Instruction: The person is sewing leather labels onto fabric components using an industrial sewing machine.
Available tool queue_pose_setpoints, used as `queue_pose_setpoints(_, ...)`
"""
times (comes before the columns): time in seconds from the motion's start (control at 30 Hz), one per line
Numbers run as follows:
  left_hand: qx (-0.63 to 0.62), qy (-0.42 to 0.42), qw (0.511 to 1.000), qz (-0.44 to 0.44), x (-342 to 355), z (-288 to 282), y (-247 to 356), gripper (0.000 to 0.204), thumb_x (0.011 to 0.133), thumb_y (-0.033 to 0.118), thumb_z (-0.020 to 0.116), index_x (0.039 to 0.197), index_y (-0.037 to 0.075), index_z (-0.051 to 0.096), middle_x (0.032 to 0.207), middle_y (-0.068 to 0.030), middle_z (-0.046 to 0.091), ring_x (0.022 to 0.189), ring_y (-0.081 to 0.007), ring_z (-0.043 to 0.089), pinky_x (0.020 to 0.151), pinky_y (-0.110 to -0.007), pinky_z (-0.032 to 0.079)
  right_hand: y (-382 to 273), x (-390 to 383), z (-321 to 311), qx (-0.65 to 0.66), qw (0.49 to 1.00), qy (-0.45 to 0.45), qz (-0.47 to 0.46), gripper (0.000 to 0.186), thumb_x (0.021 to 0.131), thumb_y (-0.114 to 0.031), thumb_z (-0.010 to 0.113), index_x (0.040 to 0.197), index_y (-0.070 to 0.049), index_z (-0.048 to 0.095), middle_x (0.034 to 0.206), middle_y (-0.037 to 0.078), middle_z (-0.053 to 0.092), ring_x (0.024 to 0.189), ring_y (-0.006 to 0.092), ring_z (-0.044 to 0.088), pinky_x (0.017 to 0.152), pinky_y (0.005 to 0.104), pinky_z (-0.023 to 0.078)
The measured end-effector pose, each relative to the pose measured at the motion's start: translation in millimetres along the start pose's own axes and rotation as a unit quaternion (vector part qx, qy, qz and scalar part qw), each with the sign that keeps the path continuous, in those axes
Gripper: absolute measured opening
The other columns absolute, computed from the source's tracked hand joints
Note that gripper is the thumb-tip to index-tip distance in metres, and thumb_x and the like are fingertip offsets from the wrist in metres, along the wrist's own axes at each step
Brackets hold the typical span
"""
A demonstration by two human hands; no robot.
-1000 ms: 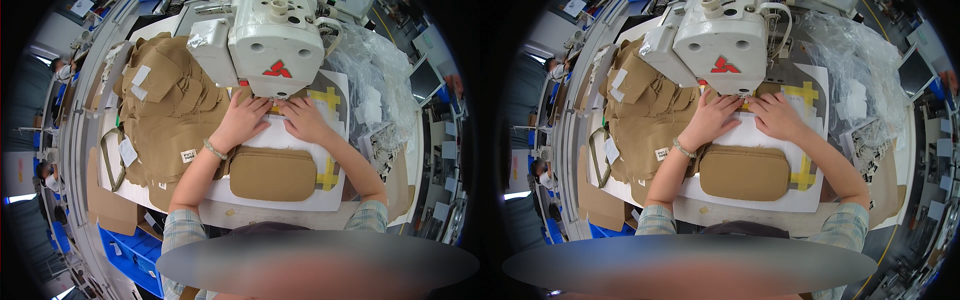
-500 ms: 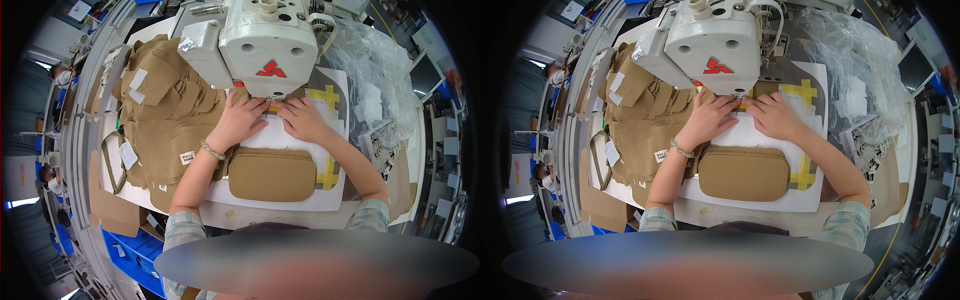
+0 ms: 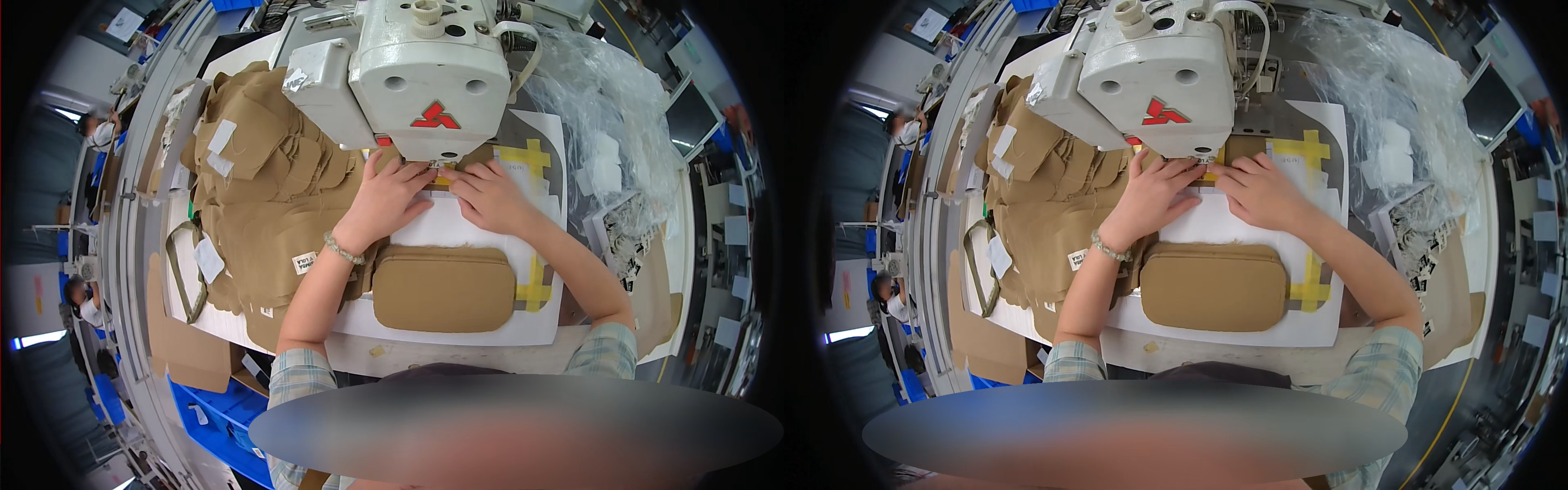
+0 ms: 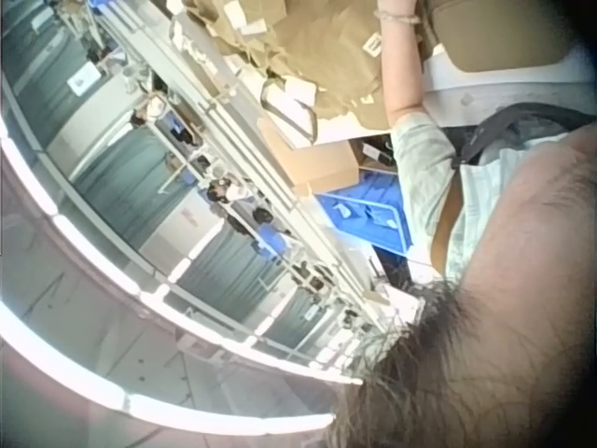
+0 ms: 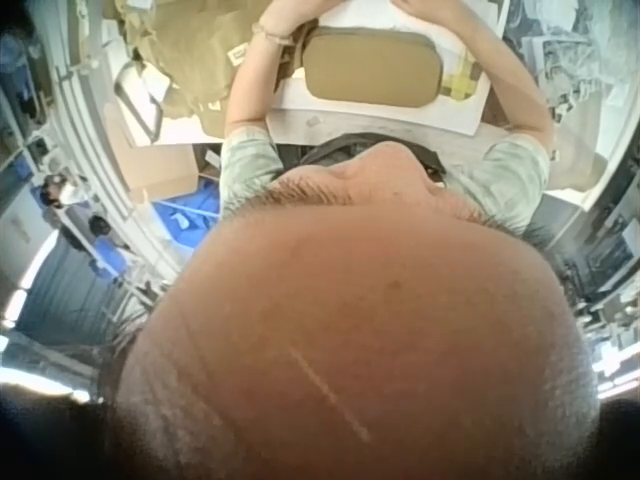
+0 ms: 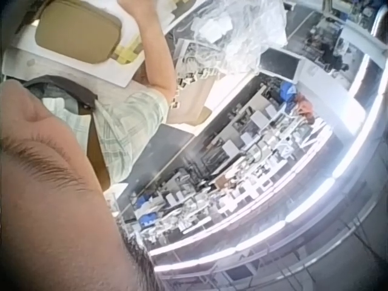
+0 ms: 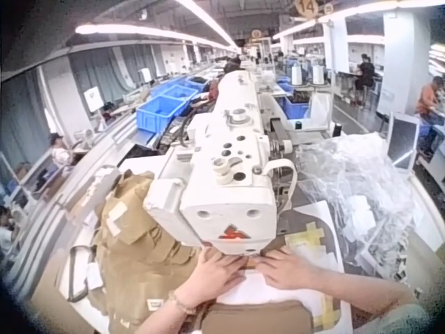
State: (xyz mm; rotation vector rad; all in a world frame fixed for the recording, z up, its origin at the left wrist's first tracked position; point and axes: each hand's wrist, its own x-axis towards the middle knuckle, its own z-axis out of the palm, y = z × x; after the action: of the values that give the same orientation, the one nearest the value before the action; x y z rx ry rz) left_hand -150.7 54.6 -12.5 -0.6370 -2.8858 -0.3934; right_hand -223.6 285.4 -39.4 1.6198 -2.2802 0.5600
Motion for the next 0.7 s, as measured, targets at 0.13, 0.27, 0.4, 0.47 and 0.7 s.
queue_pose_setpoints(0.13,0.009,-0.021,1.0,-0.001,2,-2,-4,0.047,0.086,0.03,0.068,0.13,0.016,0.06,0.127,0.0008,0.059,0.116,-0.0206,0.052,0.113,-0.054,0.022,2,-2,1,0.009,0.999,0.042,-0.013,0.016,0.079,-0.009,0.064,0.093,-0.008,0.059,0.114,0.005,0.066,0.096,0.0217,0.057,0.085,0.0377,0.042)
queue_pose_setpoints(0.27,0.008,-0.035,0.999,-0.009,7,-3,-10,0.047,0.088,0.032,0.066,0.132,0.016,0.059,0.128,0.0004,0.059,0.12,-0.0214,0.05,0.113,-0.054,0.022,12,-3,-3,0.008,0.996,0.087,0.0,0.015,0.077,-0.005,0.065,0.089,-0.007,0.058,0.096,0.005,0.066,0.088,0.0222,0.058,0.078,0.0366,0.045)
queue_pose_setpoints(0.4,-0.007,-0.044,0.999,-0.018,8,3,-17,0.045,0.09,0.033,0.064,0.132,0.016,0.059,0.129,0.0005,0.059,0.124,-0.0219,0.048,0.113,-0.054,0.02,19,1,-3,0.04,0.993,0.108,0.002,0.017,0.072,0.0,0.067,0.085,-0.007,0.057,0.079,0.005,0.061,0.072,0.0241,0.059,0.066,0.0348,0.045)
queue_pose_setpoints(0.47,-0.019,-0.047,0.998,-0.026,6,3,-18,0.045,0.091,0.033,0.063,0.132,0.016,0.059,0.13,0.0004,0.06,0.126,-0.0221,0.047,0.114,-0.054,0.018,18,3,-3,0.056,0.991,0.118,0.005,0.016,0.072,0.0,0.066,0.084,-0.007,0.057,0.076,0.005,0.059,0.069,0.0249,0.058,0.065,0.0352,0.045)
queue_pose_setpoints(0.7,-0.017,-0.056,0.998,-0.032,7,0,-11,0.046,0.091,0.033,0.062,0.133,0.016,0.057,0.13,-0.0001,0.06,0.127,-0.023,0.046,0.115,-0.054,0.017,13,3,-4,0.066,0.991,0.117,0.002,0.013,0.074,-0.001,0.067,0.079,-0.007,0.056,0.073,0.004,0.057,0.066,0.025,0.057,0.063,0.0356,0.045)
